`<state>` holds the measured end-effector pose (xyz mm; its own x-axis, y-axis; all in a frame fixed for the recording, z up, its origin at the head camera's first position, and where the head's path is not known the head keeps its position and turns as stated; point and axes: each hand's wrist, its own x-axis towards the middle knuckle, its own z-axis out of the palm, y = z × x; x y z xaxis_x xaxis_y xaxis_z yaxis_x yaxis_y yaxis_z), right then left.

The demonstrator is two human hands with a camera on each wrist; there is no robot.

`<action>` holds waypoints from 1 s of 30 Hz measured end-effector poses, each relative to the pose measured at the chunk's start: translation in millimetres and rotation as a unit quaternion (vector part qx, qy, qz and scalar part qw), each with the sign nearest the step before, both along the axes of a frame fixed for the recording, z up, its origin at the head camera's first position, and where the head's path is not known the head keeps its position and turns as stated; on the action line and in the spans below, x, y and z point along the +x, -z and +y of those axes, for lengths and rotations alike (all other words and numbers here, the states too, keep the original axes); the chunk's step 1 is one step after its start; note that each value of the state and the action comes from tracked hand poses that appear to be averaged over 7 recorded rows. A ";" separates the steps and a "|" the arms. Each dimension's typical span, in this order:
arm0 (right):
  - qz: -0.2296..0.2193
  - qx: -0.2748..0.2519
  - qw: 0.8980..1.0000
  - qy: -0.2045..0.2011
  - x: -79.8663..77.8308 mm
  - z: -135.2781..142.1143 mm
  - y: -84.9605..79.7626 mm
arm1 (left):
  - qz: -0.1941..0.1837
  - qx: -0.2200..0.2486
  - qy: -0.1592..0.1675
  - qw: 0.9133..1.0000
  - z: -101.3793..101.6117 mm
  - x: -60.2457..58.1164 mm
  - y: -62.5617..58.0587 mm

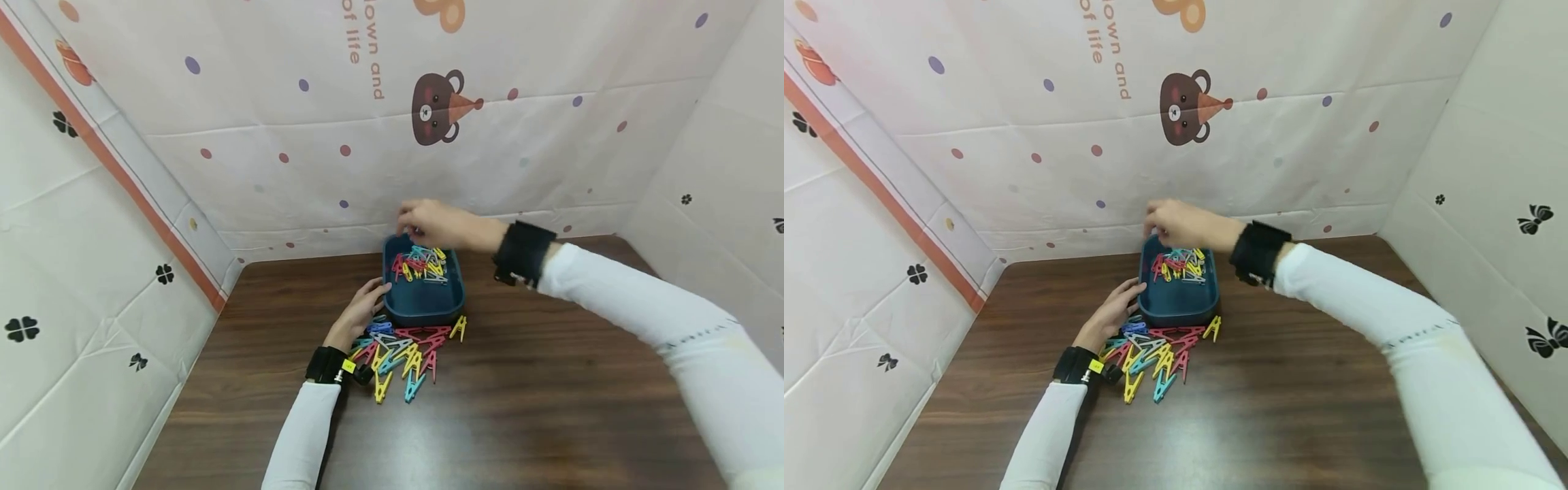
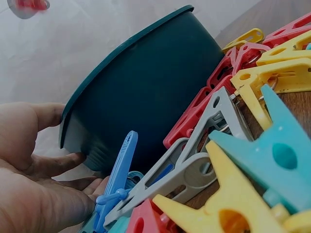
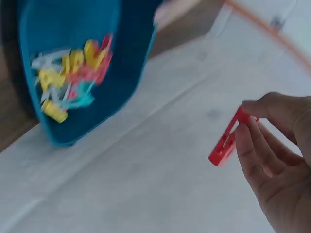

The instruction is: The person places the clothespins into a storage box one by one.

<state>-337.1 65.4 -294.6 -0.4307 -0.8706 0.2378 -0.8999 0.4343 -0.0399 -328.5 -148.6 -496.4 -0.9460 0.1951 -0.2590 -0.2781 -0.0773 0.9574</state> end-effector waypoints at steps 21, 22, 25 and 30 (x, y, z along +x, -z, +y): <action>-0.191 0.143 0.953 0.185 -94.0 4.4 108.5 | -0.005 -0.002 0.005 1.000 -3.4 -2.3 -2.9; -0.191 0.138 0.955 0.179 -93.1 5.6 105.7 | -0.006 -0.001 0.005 1.000 -3.5 -3.0 -3.1; -0.182 0.117 0.965 0.146 -86.0 10.7 94.9 | -0.007 0.001 0.006 1.000 -3.5 -4.6 -3.1; -0.115 0.074 0.989 0.050 -44.8 30.8 78.7 | -0.002 0.000 0.007 1.000 -2.4 -2.7 -2.5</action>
